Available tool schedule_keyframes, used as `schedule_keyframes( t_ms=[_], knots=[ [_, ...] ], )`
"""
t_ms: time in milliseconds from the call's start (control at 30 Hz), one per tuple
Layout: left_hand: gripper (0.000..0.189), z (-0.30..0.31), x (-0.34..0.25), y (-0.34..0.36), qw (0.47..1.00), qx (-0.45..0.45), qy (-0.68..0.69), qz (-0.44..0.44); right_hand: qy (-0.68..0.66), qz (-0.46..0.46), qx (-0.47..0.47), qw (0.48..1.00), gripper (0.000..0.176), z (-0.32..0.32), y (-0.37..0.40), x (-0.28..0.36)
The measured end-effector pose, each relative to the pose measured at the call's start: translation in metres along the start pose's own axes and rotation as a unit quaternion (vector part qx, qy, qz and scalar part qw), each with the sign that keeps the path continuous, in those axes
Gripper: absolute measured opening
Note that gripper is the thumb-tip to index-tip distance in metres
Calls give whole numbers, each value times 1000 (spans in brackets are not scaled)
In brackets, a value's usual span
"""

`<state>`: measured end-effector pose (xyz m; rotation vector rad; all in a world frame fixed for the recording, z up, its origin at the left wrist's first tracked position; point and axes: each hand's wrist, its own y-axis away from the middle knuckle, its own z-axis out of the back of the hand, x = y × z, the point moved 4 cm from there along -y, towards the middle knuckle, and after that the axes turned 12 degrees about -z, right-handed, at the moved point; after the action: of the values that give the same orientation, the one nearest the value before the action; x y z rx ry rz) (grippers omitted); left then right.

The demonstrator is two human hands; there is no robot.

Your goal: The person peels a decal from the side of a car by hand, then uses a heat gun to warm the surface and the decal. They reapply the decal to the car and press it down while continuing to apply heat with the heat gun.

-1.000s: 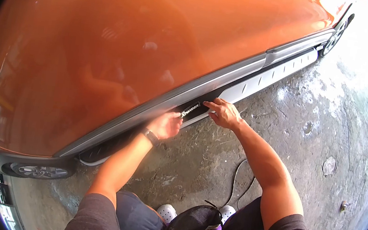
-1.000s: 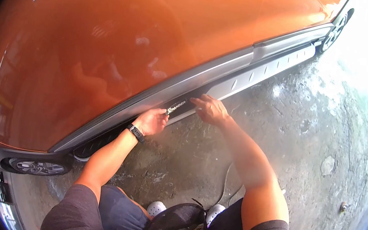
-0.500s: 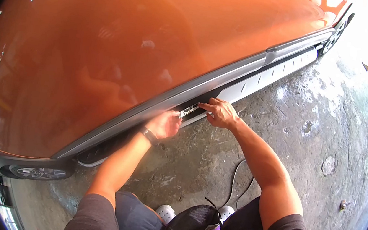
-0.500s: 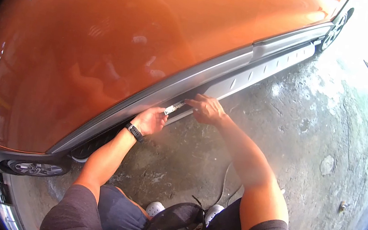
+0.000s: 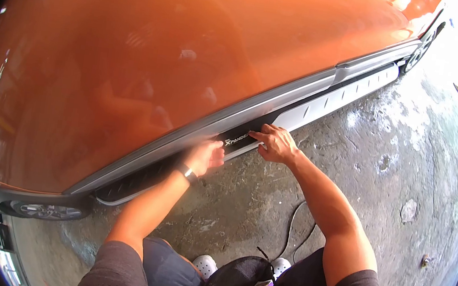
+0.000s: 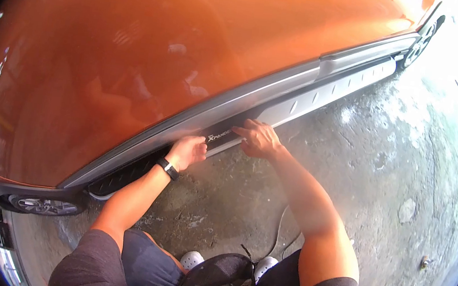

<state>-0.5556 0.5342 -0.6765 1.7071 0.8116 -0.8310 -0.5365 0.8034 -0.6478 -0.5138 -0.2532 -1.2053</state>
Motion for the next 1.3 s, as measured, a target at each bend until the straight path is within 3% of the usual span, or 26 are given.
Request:
schedule_keyframes(
  t_ms=[67, 100, 133, 167, 200, 233, 300, 333, 400, 600, 833, 1100, 1233, 1300],
  knots=[
    [24, -4, -4, 13, 986, -41, -122, -106, 2, 1, -1, 1000, 55, 0, 0, 0],
    [24, 0, 4, 13, 986, -42, -122, -107, 3, -1, 0, 1000, 55, 0, 0, 0],
    [26, 1, -1, 14, 898, -46, -337, -281, 5, -3, 1, 1000, 55, -1, 1, -1],
    [28, -4, -3, 20, 734, -46, -523, -432, 6, -2, 1, 1000, 55, 0, 1, 0],
    [30, -26, -15, 44, 750, -21, -500, -432, 6, -4, 4, 1000, 55, -1, 1, -1],
    [33, -34, -18, 54, 654, 7, -564, -504, 5, -7, 7, 1000, 55, 0, 1, -1],
    [43, -45, -18, 62, 577, 63, -600, -551, 3, -3, 0, 1000, 57, 0, 1, 0],
    [43, -46, -16, 61, 576, 63, -601, -551, 1, 2, -6, 1000, 58, 0, 1, 2],
    [55, -52, -10, 62, 490, 92, -640, -584, -8, 13, -22, 1000, 60, 1, 1, 7],
    [67, -53, -4, 60, 464, 95, -680, -559, -10, 52, -40, 998, 68, 1, 2, 18],
    [71, -48, -1, 53, 471, 99, -686, -546, -6, 58, -31, 998, 75, -2, 5, 17],
    [75, -54, -7, 54, 530, 89, -666, -518, 16, 74, -41, 996, 74, -2, 3, 23],
    [75, -62, -13, 53, 527, 81, -650, -541, 7, 99, -45, 994, 73, -13, 2, 27],
    [76, -65, -10, 47, 531, 93, -682, -494, 3, 95, -26, 995, 74, -17, 3, 28]
  ],
)
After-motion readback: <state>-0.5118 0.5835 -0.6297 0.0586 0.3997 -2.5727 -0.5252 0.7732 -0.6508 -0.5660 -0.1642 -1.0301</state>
